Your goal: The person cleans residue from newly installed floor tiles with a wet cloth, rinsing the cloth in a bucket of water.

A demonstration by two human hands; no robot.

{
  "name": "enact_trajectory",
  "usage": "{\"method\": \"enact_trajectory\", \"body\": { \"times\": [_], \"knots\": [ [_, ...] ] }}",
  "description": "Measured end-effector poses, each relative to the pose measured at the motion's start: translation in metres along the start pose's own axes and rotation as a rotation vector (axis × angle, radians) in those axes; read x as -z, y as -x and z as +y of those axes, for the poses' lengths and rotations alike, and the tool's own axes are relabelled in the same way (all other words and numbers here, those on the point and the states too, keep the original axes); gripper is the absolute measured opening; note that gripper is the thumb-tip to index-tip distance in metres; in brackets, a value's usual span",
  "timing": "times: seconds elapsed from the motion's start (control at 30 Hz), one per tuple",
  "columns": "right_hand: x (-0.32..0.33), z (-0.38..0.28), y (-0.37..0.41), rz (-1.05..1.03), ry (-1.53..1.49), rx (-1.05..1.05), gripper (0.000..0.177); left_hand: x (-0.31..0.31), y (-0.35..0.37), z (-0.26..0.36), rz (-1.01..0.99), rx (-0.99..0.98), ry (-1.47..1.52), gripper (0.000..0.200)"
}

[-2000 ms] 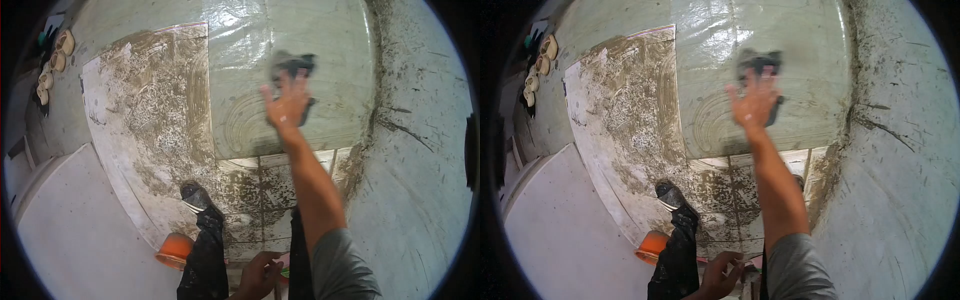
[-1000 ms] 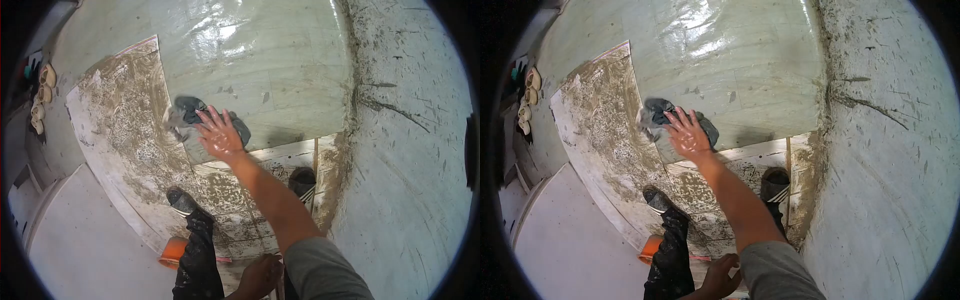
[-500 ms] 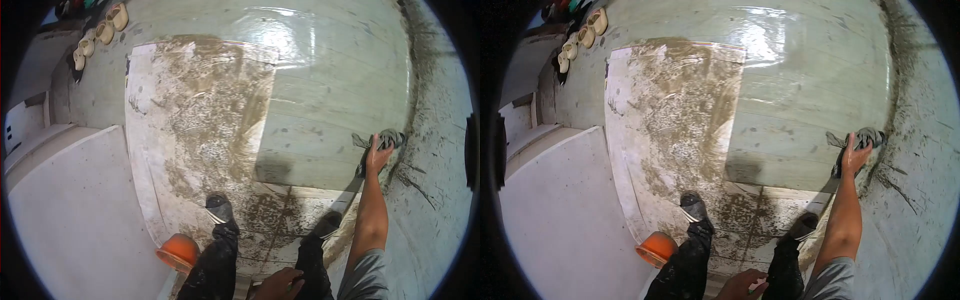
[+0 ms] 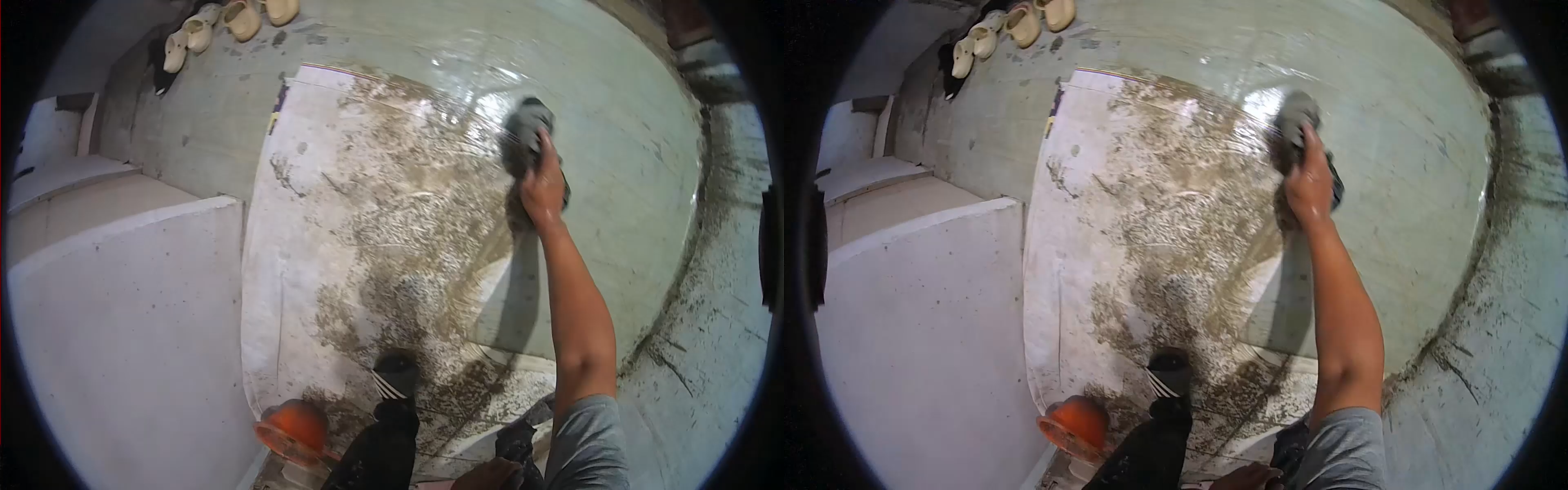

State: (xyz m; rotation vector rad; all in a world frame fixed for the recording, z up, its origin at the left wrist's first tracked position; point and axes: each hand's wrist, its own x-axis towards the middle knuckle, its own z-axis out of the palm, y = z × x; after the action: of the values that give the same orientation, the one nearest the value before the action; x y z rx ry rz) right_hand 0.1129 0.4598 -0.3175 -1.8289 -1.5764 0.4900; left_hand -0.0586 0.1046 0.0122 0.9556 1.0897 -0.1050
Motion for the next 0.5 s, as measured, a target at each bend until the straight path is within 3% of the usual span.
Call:
{"method": "enact_trajectory", "body": {
  "times": [0.1, 0.17, 0.23, 0.27, 0.33, 0.37, 0.4, 0.43, 0.5],
  "knots": [
    [-0.08, -0.049, -0.068, -0.011, -0.023, 0.206, 0.072, 0.022, 0.004, -0.008, -0.043, 0.004, 0.063, 0.032],
    [-0.141, -0.062, -0.087, -0.001, 0.23, 0.1, 0.075, 0.02, 0.005, -0.024, -0.057, 0.067, 0.136, 0.033],
    [-0.167, -0.082, -0.1, -0.055, 0.334, 0.122, 0.076, -0.009, -0.002, -0.055, -0.052, 0.155, 0.264, 0.033],
    [-0.176, -0.085, -0.103, -0.075, 0.259, 0.217, 0.08, -0.04, 0.001, -0.08, 0.129, 0.073, 0.101, 0.036],
    [-0.176, -0.087, -0.103, -0.293, 0.273, 0.515, 0.081, 0.041, 0.006, -0.03, -0.02, 0.191, 0.48, 0.035],
    [-0.166, -0.084, -0.096, -0.417, 0.289, 0.65, 0.082, 0.046, 0.005, -0.028, -0.053, 0.108, 0.419, 0.032],
    [-0.145, -0.096, -0.096, -0.479, 0.464, 0.606, 0.079, 0.05, 0.004, -0.027, -0.081, 0.024, 0.36, 0.029],
    [-0.129, -0.094, -0.095, -0.427, 0.615, 0.655, 0.072, 0.06, 0.003, -0.021, -0.104, -0.062, 0.304, 0.026],
    [-0.093, -0.096, -0.086, -0.414, 0.81, 0.56, 0.067, 0.073, 0.022, 0.007, 0.254, -0.203, -0.001, 0.02]
  ]
}}
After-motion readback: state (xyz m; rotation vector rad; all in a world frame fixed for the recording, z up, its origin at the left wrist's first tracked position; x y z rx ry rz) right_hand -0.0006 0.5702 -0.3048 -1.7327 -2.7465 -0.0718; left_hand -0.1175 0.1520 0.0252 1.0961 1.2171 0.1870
